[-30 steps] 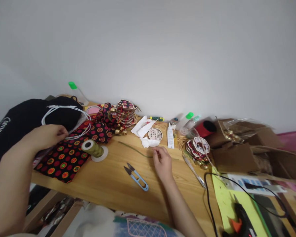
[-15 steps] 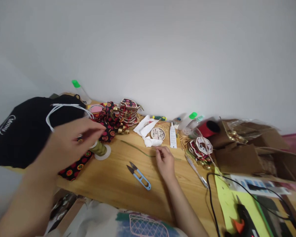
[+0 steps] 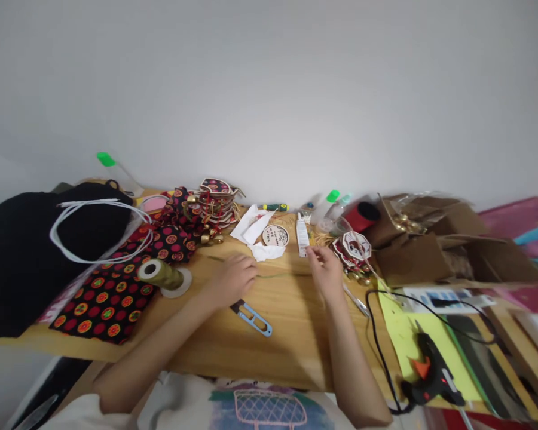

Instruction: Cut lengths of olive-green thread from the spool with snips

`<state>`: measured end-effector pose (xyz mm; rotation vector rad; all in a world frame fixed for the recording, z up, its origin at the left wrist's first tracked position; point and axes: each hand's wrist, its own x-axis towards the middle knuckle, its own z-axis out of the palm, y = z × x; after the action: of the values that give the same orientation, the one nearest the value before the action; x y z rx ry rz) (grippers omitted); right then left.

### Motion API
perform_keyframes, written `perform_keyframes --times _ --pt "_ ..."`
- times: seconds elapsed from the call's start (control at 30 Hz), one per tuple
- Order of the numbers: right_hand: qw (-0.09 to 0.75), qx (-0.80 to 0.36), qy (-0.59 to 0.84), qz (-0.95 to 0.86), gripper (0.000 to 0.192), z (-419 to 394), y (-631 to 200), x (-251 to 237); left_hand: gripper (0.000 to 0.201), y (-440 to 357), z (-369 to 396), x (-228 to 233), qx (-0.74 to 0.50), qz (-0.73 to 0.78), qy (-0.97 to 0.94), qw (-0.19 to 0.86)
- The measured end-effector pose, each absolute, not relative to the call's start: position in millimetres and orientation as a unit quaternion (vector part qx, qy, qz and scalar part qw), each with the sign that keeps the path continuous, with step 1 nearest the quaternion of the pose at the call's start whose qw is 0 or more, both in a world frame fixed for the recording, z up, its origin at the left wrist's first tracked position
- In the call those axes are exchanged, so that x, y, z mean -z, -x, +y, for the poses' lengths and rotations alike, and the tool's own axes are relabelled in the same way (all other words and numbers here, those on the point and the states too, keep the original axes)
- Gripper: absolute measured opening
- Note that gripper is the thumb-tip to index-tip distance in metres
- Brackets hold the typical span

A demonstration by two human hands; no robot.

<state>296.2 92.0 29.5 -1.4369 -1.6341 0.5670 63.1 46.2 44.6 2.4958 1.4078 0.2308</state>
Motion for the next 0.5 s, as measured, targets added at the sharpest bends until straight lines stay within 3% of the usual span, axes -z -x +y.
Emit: perform_keyframes --times 0.1,0.3,0.5 --pt "0.413 -0.232 0.599 -0.645 0.023 94.8 -319.6 -37.4 0.014 -90.3 45.5 -39.9 -0.084 0.429 -0.886 0.157" --pt "0.235 -0.248 0.565 -0.751 0.016 86.5 -350.0 -36.2 0.014 -123.6 51.6 -35.2 -0.074 0.387 -0.908 0.144" --pt "0.193 -0.242 0.57 -0.761 0.02 80.3 -348.0 -33.9 0.014 -120.4 53.7 -40.3 -0.072 0.449 -0.879 0.145"
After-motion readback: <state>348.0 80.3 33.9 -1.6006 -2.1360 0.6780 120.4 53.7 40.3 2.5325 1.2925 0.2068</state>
